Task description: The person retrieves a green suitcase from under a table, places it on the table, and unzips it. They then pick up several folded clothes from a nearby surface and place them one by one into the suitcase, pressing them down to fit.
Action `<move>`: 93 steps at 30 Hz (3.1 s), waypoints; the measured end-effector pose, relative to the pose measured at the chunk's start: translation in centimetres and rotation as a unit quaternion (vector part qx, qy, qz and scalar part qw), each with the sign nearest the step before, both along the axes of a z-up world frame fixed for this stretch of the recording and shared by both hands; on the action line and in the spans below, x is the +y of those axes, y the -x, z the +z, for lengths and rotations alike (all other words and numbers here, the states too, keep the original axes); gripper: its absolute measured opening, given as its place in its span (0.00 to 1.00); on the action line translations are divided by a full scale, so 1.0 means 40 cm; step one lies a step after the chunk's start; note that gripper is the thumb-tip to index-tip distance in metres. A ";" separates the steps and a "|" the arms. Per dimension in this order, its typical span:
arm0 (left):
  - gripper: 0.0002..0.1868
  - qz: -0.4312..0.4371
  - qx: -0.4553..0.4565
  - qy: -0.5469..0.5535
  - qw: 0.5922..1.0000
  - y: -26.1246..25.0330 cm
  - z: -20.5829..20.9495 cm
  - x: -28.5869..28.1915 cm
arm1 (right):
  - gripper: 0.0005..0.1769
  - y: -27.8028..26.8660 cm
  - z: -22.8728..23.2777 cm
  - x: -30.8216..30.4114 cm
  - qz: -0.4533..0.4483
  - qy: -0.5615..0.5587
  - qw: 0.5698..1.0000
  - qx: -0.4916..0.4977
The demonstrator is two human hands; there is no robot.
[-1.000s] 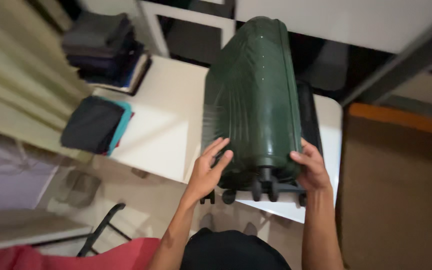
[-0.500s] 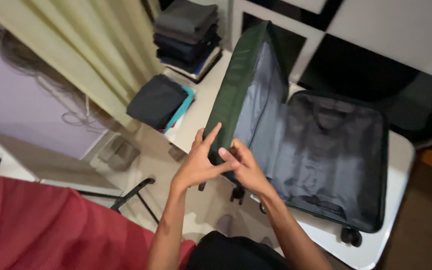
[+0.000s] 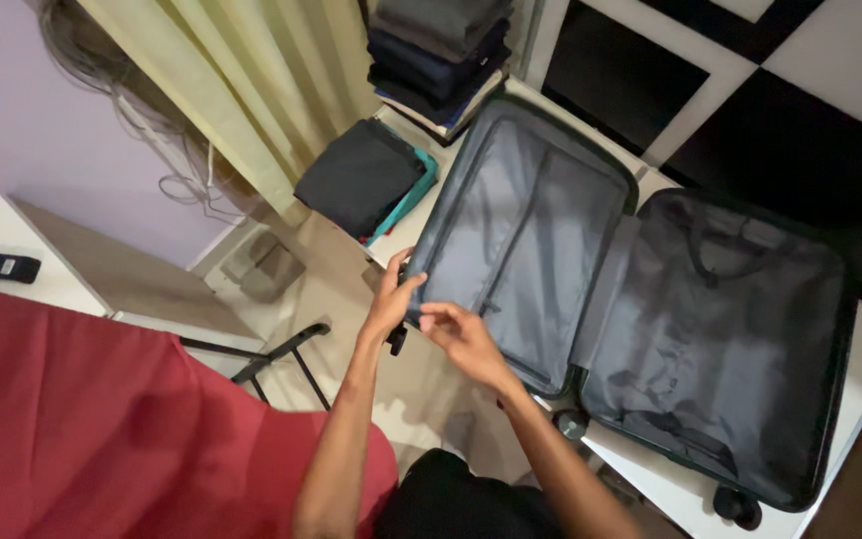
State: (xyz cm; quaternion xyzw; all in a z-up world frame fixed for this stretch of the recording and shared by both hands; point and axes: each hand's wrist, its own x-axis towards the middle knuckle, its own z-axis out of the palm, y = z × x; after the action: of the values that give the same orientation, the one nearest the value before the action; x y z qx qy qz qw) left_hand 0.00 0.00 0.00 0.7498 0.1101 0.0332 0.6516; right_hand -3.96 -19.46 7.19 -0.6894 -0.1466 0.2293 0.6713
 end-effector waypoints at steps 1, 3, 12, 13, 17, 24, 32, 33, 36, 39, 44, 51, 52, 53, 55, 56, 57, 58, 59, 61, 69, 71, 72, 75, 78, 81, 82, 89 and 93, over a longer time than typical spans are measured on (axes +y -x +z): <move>0.32 0.010 -0.031 -0.025 0.999 -0.003 -0.057 0.008 | 0.19 -0.002 -0.004 -0.009 -0.005 0.012 1.000 0.011; 0.26 0.017 -0.065 -0.076 0.995 -0.010 -0.156 0.023 | 0.19 0.006 -0.017 -0.034 -0.031 0.008 0.997 0.069; 0.32 0.036 -0.124 -0.388 0.913 0.002 -0.038 -0.088 | 0.17 0.020 -0.205 -0.250 -0.160 -0.003 0.979 0.128; 0.31 0.027 -0.153 -0.372 0.915 0.006 -0.018 -0.121 | 0.17 0.028 -0.219 -0.284 -0.191 0.004 0.971 0.143; 0.22 -0.071 -0.168 -0.210 0.960 0.015 0.009 -0.294 | 0.17 0.077 -0.245 -0.444 -0.284 0.062 0.949 0.122; 0.15 -0.280 0.003 -0.226 0.933 -0.022 -0.082 -0.577 | 0.16 0.245 -0.301 -0.754 -0.494 0.053 0.861 0.112; 0.32 -0.220 -0.091 -0.407 0.882 -0.083 -0.073 -0.766 | 0.14 0.327 -0.231 -1.032 -0.551 0.276 0.787 -0.022; 0.33 -0.208 -0.091 -0.416 0.881 -0.098 -0.078 -0.780 | 0.14 0.316 -0.207 -1.052 -0.551 0.309 0.775 -0.020; 0.34 -0.187 -0.043 -0.448 0.873 -0.141 -0.096 -0.822 | 0.14 0.283 -0.167 -1.120 -0.557 0.405 0.718 -0.103; 0.35 -0.170 0.036 -0.468 0.866 -0.181 -0.098 -0.862 | 0.18 0.230 -0.175 -1.181 -0.550 0.456 0.668 -0.209; 0.39 -0.146 0.080 -0.475 0.864 -0.213 -0.083 -0.893 | 0.31 0.162 -0.227 -1.260 -0.523 0.507 0.668 -0.150; 0.38 -0.109 0.070 -0.433 0.892 -0.191 -0.079 -0.874 | 0.22 0.127 -0.346 -1.353 -0.392 0.550 0.734 0.071; 0.38 -0.108 0.070 -0.431 0.893 -0.187 -0.080 -0.872 | 0.22 0.128 -0.349 -1.354 -0.396 0.542 0.738 0.064; 0.38 -0.107 0.064 -0.424 0.897 -0.188 -0.082 -0.875 | 0.22 0.126 -0.345 -1.359 -0.400 0.528 0.746 0.068; 0.38 -0.105 0.052 -0.410 0.904 -0.192 -0.088 -0.877 | 0.20 0.131 -0.328 -1.364 -0.406 0.500 0.761 0.076; 0.38 -0.111 0.053 -0.408 0.905 -0.198 -0.093 -0.882 | 0.20 0.134 -0.319 -1.364 -0.407 0.499 0.761 0.079; 0.38 -0.115 0.056 -0.407 0.904 -0.203 -0.099 -0.886 | 0.20 0.138 -0.313 -1.359 -0.407 0.498 0.761 0.081; 0.38 -0.120 0.059 -0.406 0.904 -0.206 -0.105 -0.888 | 0.20 0.143 -0.310 -1.353 -0.407 0.497 0.762 0.083; 0.38 -0.127 0.063 -0.401 0.905 -0.205 -0.108 -0.888 | 0.20 0.153 -0.306 -1.350 -0.412 0.502 0.756 0.082; 0.38 -0.139 0.070 -0.392 0.907 -0.200 -0.113 -0.896 | 0.20 0.183 -0.300 -1.348 -0.423 0.512 0.743 0.079; 0.37 -0.194 0.011 -0.365 0.911 -0.157 -0.087 -0.985 | 0.22 0.359 -0.303 -1.373 -0.489 0.487 0.720 0.078; 0.37 -0.210 0.007 -0.355 0.911 -0.143 -0.063 -1.024 | 0.23 0.405 -0.317 -1.391 -0.502 0.495 0.707 0.062; 0.37 -0.217 0.006 -0.349 0.912 -0.139 -0.052 -1.046 | 0.23 0.425 -0.326 -1.402 -0.503 0.505 0.699 0.055; 0.37 -0.234 0.021 -0.348 0.908 -0.124 -0.025 -1.113 | 0.27 0.479 -0.348 -1.439 -0.516 0.514 0.679 0.089; 0.37 -0.256 0.010 -0.342 0.904 -0.107 -0.028 -1.165 | 0.31 0.522 -0.347 -1.482 -0.529 0.525 0.655 0.126; 0.38 -0.270 0.003 -0.344 0.899 -0.086 -0.052 -1.202 | 0.32 0.546 -0.333 -1.515 -0.533 0.535 0.642 0.135; 0.39 -0.274 0.004 -0.347 0.897 -0.080 -0.058 -1.210 | 0.31 0.552 -0.330 -1.523 -0.533 0.536 0.640 0.137; 0.39 -0.267 -0.007 -0.335 0.904 -0.041 -0.043 -1.225 | 0.33 0.573 -0.390 -1.570 -0.518 0.545 0.642 0.151; 0.39 -0.262 -0.006 -0.399 0.879 0.005 -0.026 -1.244 | 0.28 0.573 -0.393 -1.537 -0.524 0.555 0.630 0.143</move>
State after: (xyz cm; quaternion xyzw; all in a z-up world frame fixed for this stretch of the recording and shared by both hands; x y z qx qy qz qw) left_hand -0.18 -49.76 -1.05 0.9475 -0.1171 -0.0930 0.2827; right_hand -26.90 -80.92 -8.51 -0.8507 0.4926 -0.0276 0.1812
